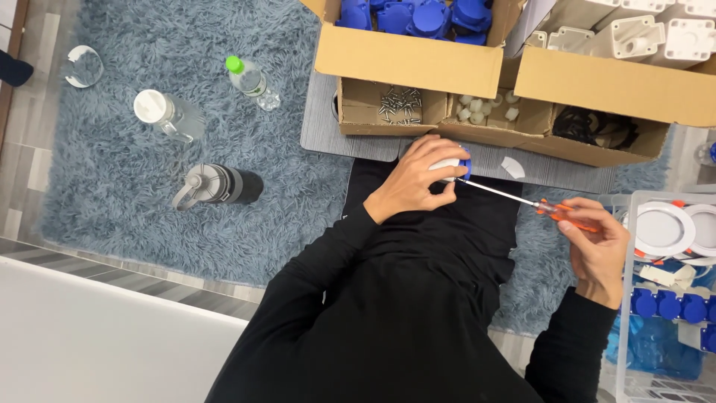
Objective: Assembling electrical components by hand and using a screwdriver to fasten parts.
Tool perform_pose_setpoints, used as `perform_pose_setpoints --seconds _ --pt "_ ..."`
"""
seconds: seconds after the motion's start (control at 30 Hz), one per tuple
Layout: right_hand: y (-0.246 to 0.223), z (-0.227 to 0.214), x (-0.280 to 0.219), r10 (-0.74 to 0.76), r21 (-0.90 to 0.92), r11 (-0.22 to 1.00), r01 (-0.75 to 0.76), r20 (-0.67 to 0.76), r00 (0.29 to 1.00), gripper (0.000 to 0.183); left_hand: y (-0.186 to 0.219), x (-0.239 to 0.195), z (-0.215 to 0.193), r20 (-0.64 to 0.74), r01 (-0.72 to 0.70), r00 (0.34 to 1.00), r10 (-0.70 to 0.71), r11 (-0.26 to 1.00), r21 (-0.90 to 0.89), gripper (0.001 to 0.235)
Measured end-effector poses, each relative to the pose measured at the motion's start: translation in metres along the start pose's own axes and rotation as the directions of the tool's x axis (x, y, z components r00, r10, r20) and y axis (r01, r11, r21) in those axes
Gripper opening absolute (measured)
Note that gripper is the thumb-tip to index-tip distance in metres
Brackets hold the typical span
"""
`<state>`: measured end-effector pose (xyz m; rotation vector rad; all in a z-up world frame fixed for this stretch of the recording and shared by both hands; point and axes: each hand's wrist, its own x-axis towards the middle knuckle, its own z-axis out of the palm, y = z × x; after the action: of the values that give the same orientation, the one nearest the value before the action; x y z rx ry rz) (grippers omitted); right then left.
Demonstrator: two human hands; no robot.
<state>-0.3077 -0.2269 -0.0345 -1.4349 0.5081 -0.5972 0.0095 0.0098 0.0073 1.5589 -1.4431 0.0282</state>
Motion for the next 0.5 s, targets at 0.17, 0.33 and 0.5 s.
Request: perform_pose_setpoints --seconds 0.17,0.33,0.5 --pt "-0.005 0.013 0.003 0.111 -0.071 0.991 -0.115 -0.068 0.992 0.03 0.003 -0.001 0.007 -0.035 0.045 0.998 -0.046 0.999 -0.029 0.025" --pt "0.001 0.01 0.001 0.089 -0.061 0.994 -0.096 -0.105 0.99 0.009 0.003 -0.003 0.012 -0.078 0.057 0.995 -0.06 0.997 -0.043 0.024" --pt "0.002 0.005 -0.002 0.02 0.015 1.0 -0.019 -0.062 0.998 0.042 0.006 -0.001 0.013 -0.1 0.06 0.993 -0.066 0.997 -0.055 0.021"
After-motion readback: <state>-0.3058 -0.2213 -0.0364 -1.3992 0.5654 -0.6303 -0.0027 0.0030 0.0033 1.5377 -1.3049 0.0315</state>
